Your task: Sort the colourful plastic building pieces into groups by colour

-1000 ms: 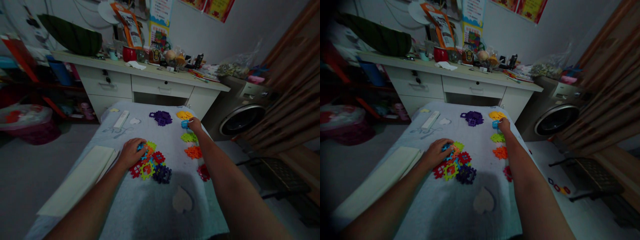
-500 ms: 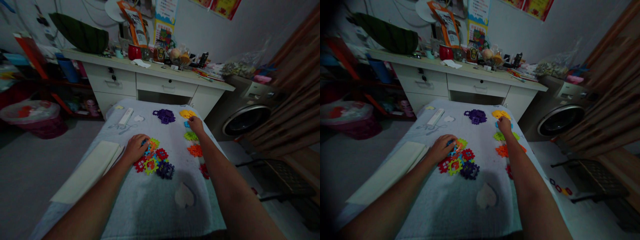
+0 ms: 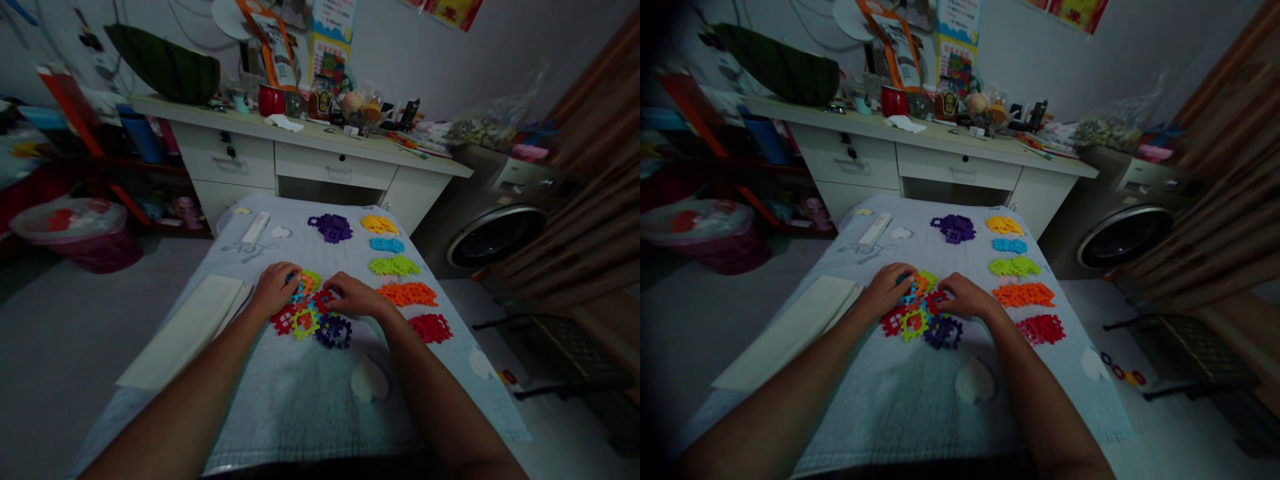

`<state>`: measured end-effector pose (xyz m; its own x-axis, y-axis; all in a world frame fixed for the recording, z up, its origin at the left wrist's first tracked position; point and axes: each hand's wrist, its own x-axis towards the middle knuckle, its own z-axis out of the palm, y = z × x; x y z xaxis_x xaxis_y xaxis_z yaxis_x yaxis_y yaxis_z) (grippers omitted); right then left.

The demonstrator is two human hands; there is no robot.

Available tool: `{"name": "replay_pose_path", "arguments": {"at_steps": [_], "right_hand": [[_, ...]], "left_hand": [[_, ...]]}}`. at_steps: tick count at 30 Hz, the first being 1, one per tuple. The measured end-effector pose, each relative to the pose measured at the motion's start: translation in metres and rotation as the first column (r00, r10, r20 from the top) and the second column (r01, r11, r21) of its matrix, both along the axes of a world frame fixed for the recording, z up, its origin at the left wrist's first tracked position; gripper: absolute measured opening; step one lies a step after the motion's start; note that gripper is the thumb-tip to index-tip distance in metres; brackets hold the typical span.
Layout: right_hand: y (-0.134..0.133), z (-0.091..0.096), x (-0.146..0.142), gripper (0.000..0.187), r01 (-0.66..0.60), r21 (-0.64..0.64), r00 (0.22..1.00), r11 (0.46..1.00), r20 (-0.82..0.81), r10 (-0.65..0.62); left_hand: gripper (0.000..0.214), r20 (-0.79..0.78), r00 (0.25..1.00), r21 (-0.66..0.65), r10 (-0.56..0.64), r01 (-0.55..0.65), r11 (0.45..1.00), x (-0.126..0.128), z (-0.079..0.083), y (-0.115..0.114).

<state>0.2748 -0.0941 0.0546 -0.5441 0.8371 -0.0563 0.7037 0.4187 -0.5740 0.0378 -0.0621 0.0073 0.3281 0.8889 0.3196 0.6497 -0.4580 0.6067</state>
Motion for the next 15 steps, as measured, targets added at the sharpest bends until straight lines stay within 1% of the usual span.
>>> {"name": "replay_pose_path", "arguments": {"at_steps": [3, 6, 8, 9, 12, 15], "right_hand": [[-0.001, -0.002, 0.000, 0.030, 0.090, -0.033, 0.995, 0.995, -0.041, -0.091], [-0.002, -0.003, 0.001, 0.024, 0.179, -0.144, 0.974, 0.973, -0.113, -0.196], [-0.002, -0.003, 0.003, 0.019, 0.178, -0.244, 0.952, 0.953, -0.203, -0.230], [-0.002, -0.001, 0.005, 0.017, 0.168, -0.275, 0.937, 0.947, -0.252, -0.240], [-0.002, 0.007, 0.018, 0.015, 0.175, -0.271, 0.896, 0.947, -0.354, -0.267], [-0.006, 0.017, 0.040, 0.014, 0.262, -0.237, 0.863, 0.935, -0.376, -0.337]], "left_hand": [[0.032, -0.016, 0.999, -0.012, 0.035, -0.035, 0.999, 0.000, 0.001, -0.001], [0.032, -0.042, 0.997, -0.022, 0.058, -0.059, 0.998, 0.001, 0.002, -0.001], [0.031, -0.047, 0.997, -0.020, 0.058, -0.059, 0.998, 0.001, 0.001, -0.001], [0.031, -0.046, 0.997, -0.017, 0.057, -0.058, 0.998, 0.001, 0.001, -0.001], [0.031, -0.044, 0.998, -0.012, 0.055, -0.055, 0.998, 0.001, 0.000, 0.000], [0.032, -0.046, 0.998, -0.008, 0.053, -0.054, 0.999, 0.000, -0.001, 0.000]]}}
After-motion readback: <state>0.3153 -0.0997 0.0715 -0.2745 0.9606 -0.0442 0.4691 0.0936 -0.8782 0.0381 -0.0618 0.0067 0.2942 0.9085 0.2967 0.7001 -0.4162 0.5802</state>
